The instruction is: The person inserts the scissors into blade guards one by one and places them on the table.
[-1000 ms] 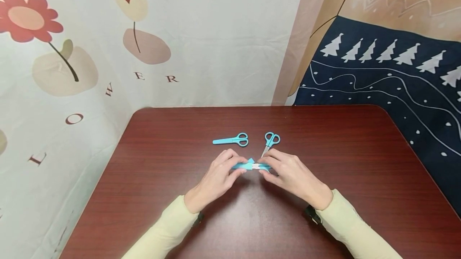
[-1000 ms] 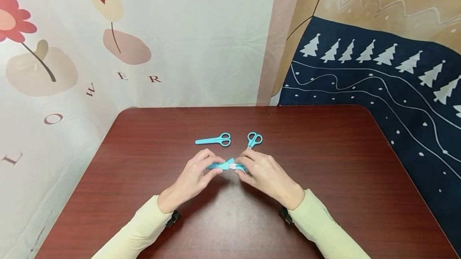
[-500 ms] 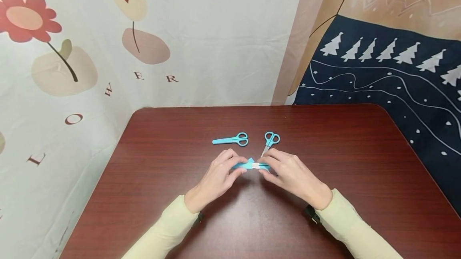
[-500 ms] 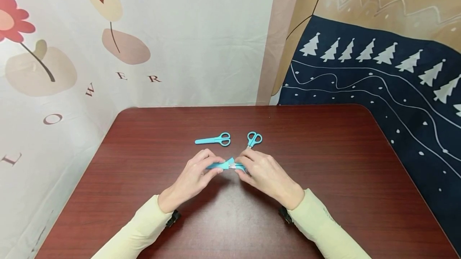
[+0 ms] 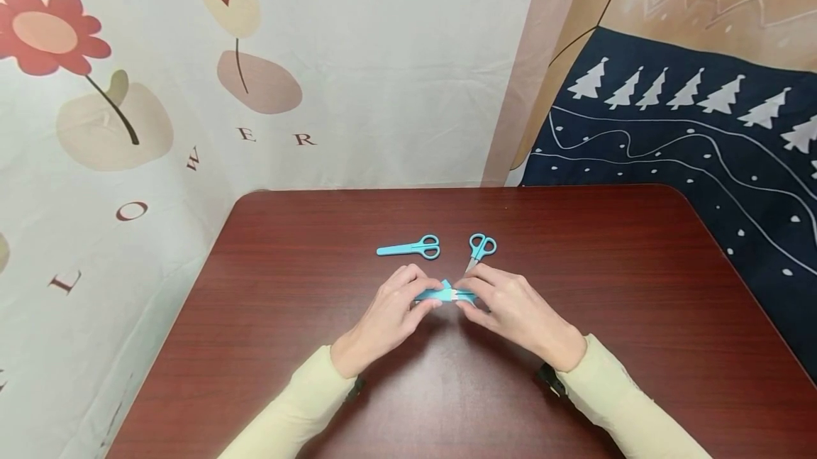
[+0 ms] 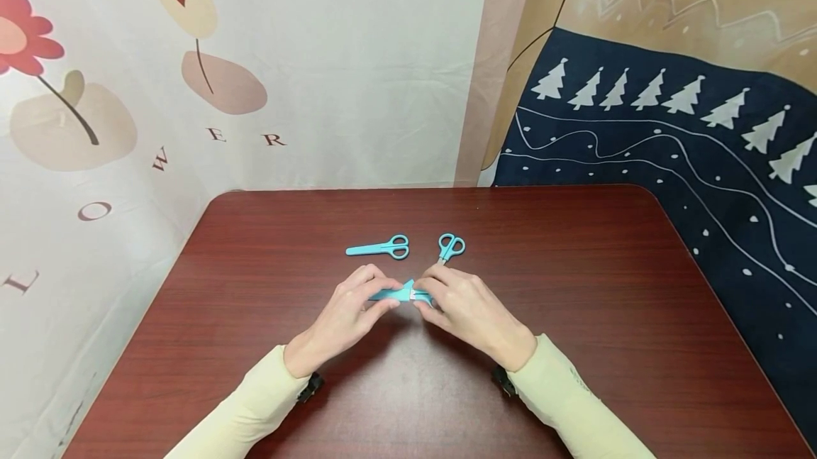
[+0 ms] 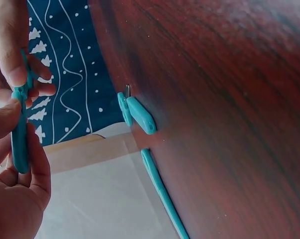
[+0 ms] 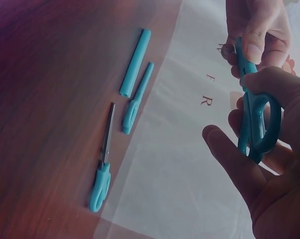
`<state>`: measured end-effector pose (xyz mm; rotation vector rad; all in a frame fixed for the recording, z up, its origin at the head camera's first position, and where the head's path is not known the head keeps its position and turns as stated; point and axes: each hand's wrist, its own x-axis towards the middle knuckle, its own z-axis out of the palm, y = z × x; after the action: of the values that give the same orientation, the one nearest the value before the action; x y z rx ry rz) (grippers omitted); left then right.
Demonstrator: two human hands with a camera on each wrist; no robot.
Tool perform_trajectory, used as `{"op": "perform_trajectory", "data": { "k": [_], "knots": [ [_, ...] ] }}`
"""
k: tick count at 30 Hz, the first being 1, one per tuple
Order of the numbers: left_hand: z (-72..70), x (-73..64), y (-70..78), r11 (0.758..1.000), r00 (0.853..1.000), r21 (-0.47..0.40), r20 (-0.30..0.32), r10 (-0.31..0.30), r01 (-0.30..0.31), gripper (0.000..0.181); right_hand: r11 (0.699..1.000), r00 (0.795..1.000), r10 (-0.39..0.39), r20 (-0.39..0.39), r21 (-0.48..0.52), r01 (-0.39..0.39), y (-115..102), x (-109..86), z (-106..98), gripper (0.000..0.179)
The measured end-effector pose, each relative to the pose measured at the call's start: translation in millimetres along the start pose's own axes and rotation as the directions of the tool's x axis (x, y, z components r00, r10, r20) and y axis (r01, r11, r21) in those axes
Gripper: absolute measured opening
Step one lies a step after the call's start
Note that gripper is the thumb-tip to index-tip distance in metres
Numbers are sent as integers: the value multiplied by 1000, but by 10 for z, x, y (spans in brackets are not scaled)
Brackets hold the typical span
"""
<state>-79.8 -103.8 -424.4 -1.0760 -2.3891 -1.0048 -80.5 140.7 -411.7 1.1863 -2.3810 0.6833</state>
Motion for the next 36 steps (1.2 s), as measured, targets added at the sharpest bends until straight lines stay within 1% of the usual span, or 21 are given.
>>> {"op": "perform_trajectory", "data": {
  "k": [7, 14, 16, 19, 23, 26, 30, 36],
  "knots": [
    [-10, -14, -6, 1000, 1000, -8, 10, -1, 1, 21, 1000, 1000, 13, 8, 21, -14, -2, -2, -6, 27],
    [-31, -50, -17, 1000, 999, -8, 34, -6, 6, 21, 997, 998, 69, 13, -47, -68, -14, -20, -5, 29],
    [-28, -58, -22, 1000, 1000, -7, 30, -7, 8, 22, 996, 997, 75, 9, -43, -74, -20, -22, -5, 29],
    [-26, -64, -23, 1000, 999, -4, 33, -26, 26, 23, 997, 997, 76, 9, -23, -76, -20, -25, -2, 28],
    [-25, -66, -26, 999, 999, 0, 34, -37, 37, 25, 997, 997, 73, 2, -24, -73, -2, -38, 6, 26],
    [-22, -69, -39, 1000, 1000, 6, 17, -18, 18, 27, 997, 998, 70, -2, -26, -70, 12, -48, 9, 24],
    [-14, -75, -58, 1000, 1000, 16, -7, 3, -3, 24, 997, 997, 73, 0, -15, -73, 12, -49, 12, 23],
    [13, -69, -84, 999, 997, 25, -56, 44, -43, 25, 998, 998, 65, -3, -24, -65, 5, -43, 21, 21]
  ]
}}
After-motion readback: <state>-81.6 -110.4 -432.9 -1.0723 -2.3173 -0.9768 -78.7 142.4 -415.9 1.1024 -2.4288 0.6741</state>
